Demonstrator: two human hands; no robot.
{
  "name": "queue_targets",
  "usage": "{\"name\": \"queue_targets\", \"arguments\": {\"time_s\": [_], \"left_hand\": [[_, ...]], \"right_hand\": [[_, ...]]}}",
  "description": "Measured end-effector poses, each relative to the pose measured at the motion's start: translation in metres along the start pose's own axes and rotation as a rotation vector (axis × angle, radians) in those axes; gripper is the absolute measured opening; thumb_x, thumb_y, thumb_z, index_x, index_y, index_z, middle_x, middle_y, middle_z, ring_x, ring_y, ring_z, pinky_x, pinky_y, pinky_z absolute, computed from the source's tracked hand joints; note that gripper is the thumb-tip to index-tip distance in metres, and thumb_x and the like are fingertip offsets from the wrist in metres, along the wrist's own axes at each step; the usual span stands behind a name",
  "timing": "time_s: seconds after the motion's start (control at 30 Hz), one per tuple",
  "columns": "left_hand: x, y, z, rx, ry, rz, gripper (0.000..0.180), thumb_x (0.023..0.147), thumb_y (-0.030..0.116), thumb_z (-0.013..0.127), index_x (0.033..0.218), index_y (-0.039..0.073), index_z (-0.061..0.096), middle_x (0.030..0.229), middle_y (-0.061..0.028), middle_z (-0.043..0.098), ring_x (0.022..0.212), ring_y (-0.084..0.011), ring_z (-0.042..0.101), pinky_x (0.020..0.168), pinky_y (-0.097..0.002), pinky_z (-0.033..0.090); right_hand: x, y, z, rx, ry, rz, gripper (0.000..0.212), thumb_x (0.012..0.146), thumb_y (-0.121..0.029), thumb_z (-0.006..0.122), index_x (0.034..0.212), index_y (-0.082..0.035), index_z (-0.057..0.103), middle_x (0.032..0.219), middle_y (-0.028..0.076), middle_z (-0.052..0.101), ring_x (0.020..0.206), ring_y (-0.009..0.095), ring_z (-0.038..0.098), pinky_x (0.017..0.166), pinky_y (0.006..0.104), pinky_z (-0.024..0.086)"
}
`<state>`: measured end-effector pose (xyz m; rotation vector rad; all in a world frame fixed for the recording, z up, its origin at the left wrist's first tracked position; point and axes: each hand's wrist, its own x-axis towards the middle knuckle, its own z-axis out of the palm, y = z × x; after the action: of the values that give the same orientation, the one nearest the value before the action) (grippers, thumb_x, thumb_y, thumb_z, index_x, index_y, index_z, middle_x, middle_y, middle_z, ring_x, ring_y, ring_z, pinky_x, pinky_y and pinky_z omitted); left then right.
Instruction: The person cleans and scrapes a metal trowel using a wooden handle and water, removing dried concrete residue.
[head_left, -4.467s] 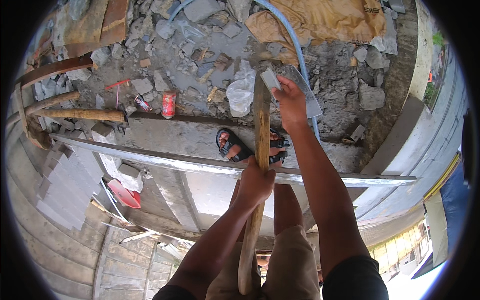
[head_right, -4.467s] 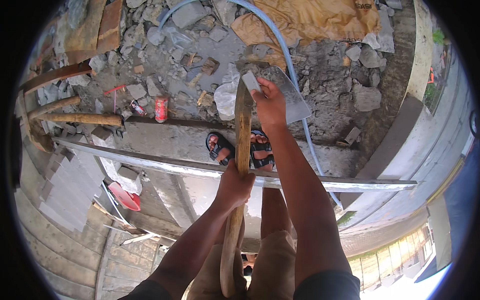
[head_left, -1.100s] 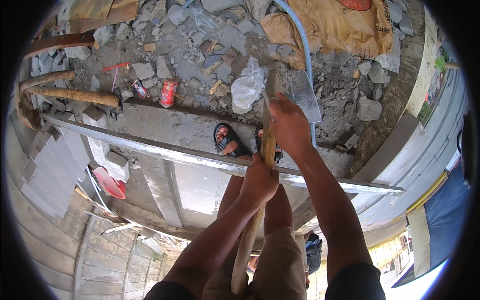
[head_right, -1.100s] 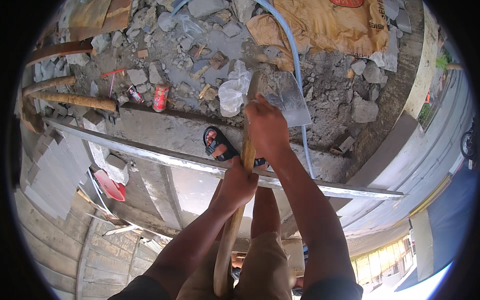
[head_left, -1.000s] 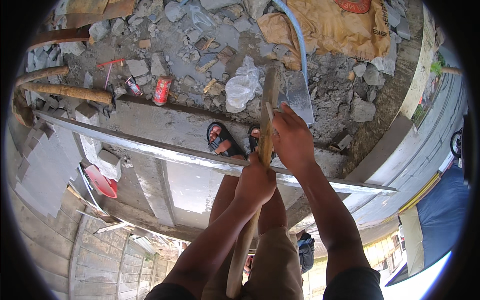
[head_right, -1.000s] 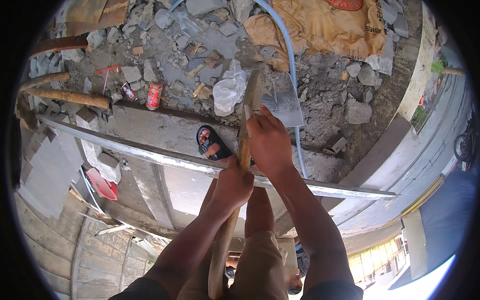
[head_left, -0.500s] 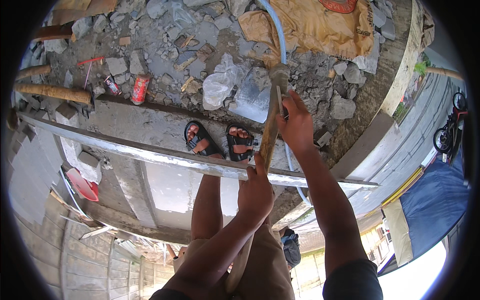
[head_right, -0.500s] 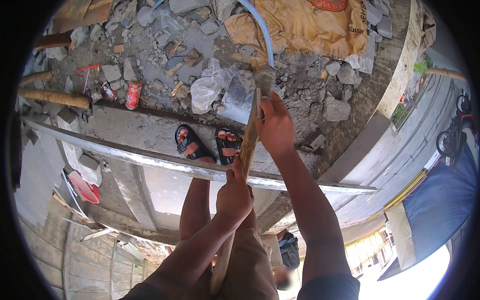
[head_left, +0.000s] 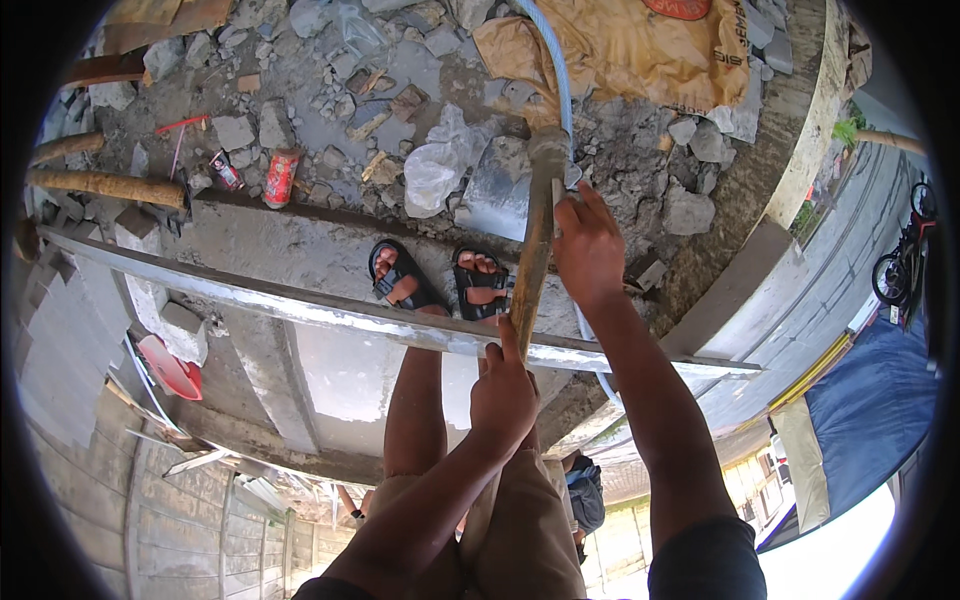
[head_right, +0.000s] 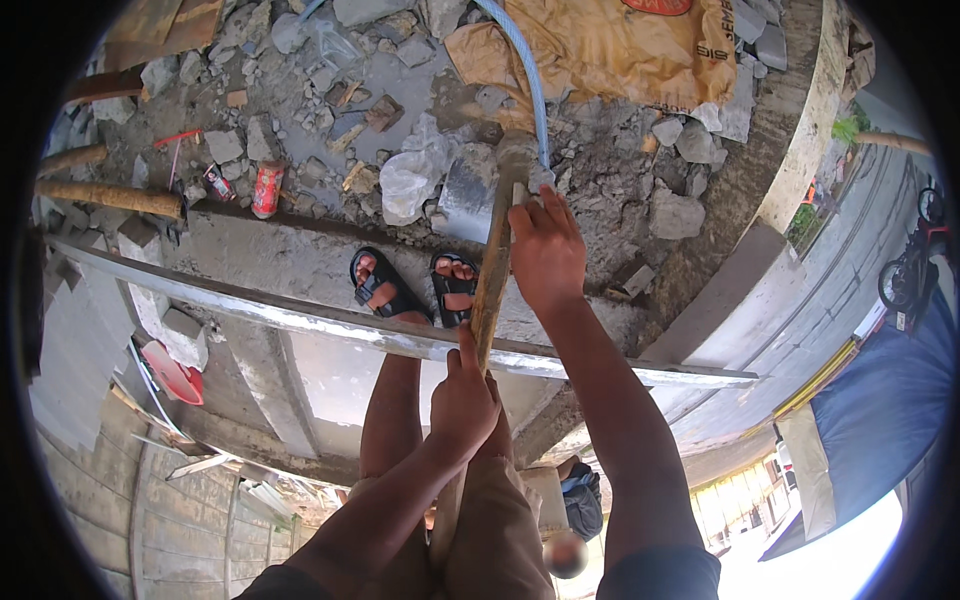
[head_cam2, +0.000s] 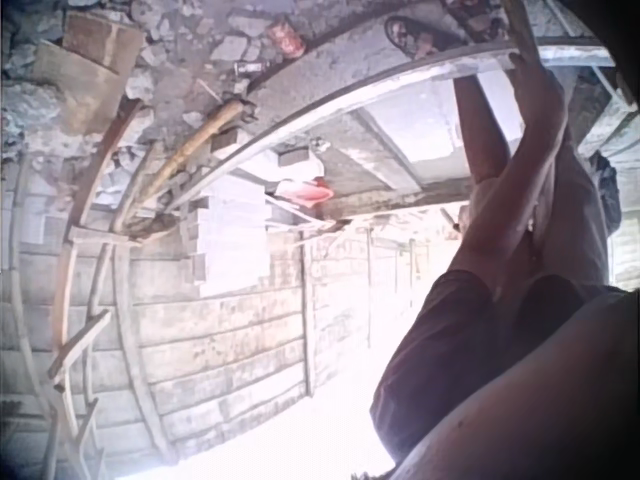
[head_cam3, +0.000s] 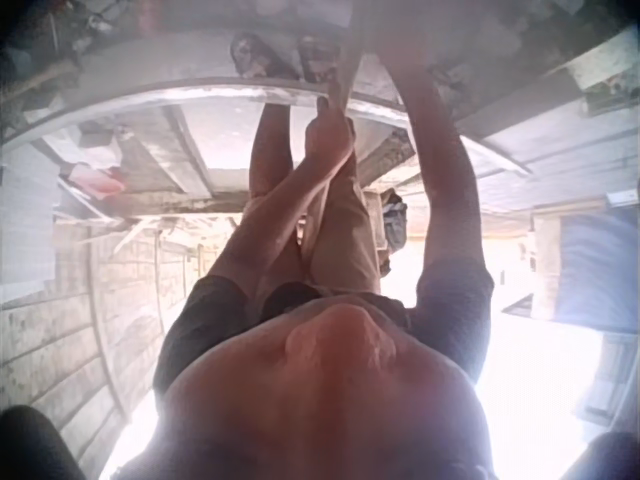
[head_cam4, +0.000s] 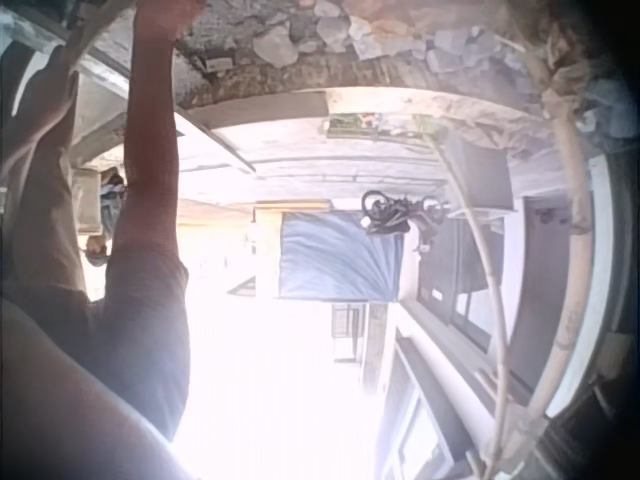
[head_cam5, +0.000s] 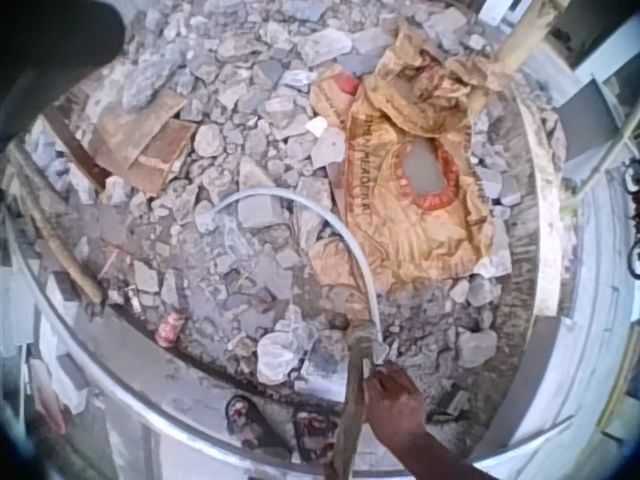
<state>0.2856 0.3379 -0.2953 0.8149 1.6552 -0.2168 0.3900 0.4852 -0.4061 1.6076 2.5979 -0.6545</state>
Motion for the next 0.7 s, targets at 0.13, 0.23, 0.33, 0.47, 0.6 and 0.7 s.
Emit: {"name": "queue_targets", "arguments": {"time_s": [0.13, 0.23, 0.33, 0.47, 0.6, 0.7], "left_hand": [[0.003, -0.003, -0.002, -0.03, -0.022, -0.02, 0.081, 0.089, 0.006, 0.059, 0.155, -0.002, 0.012, 0.115, -0.028, 0.053, 0.105, -0.0442, 0.063, 0.079, -0.0468, 0.059], [0.002, -0.007, 0.001, -0.019, -0.012, -0.041, 0.082, 0.089, 0.006, 0.059, 0.155, -0.002, 0.011, 0.116, -0.0283, 0.054, 0.106, -0.0439, 0.062, 0.079, -0.0468, 0.059], [0.003, -0.003, 0.005, 0.006, -0.011, 0.0, 0.083, 0.088, 0.006, 0.059, 0.154, -0.002, 0.01, 0.116, -0.0294, 0.053, 0.096, -0.0442, 0.065, 0.074, -0.0478, 0.06], [0.001, 0.004, 0.012, 0.009, -0.028, 0.061, 0.084, 0.087, 0.006, 0.06, 0.155, 0.0, 0.011, 0.115, -0.0284, 0.053, 0.095, -0.0437, 0.065, 0.072, -0.0483, 0.06], [0.003, 0.008, 0.01, 0.035, -0.031, 0.059, 0.085, 0.086, 0.005, 0.06, 0.155, -0.001, 0.011, 0.113, -0.0267, 0.054, 0.102, -0.0426, 0.062, 0.073, -0.0474, 0.06], [0.002, 0.001, 0.006, -0.058, -0.03, 0.033, 0.086, 0.086, 0.005, 0.06, 0.155, -0.001, 0.01, 0.115, -0.0278, 0.054, 0.095, -0.0439, 0.065, 0.071, -0.0479, 0.06]], "right_hand": [[0.026, -0.001, -0.007, 0.087, -0.021, 0.031, 0.034, 0.068, 0.003, 0.074, 0.099, -0.005, 0.064, 0.106, 0.013, 0.07, 0.123, 0.033, 0.059, 0.107, 0.0448, 0.048], [-0.002, -0.026, -0.017, 0.291, -0.015, 0.091, 0.036, 0.07, 0.002, 0.075, 0.104, -0.004, 0.063, 0.112, 0.015, 0.069, 0.124, 0.033, 0.059, 0.107, 0.0452, 0.048], [-0.014, -0.019, -0.006, 0.147, -0.034, -0.074, 0.037, 0.072, 0.002, 0.074, 0.107, -0.004, 0.063, 0.12, 0.017, 0.067, 0.124, 0.037, 0.058, 0.104, 0.0467, 0.048], [0.007, 0.009, 0.024, 0.311, -0.006, 0.239, 0.035, 0.076, -0.002, 0.074, 0.108, -0.004, 0.062, 0.123, 0.018, 0.066, 0.123, 0.038, 0.058, 0.102, 0.0483, 0.049], [-0.022, -0.004, 0.019, 0.215, -0.011, 0.235, 0.028, 0.083, -0.009, 0.071, 0.109, -0.003, 0.062, 0.121, 0.018, 0.067, 0.121, 0.038, 0.059, 0.104, 0.0494, 0.047], [-0.06, -0.005, -0.003, 0.134, 0.176, 0.175, 0.025, 0.087, -0.007, 0.069, 0.111, -0.004, 0.065, 0.121, 0.018, 0.067, 0.124, 0.039, 0.058, 0.105, 0.0508, 0.046]]}}
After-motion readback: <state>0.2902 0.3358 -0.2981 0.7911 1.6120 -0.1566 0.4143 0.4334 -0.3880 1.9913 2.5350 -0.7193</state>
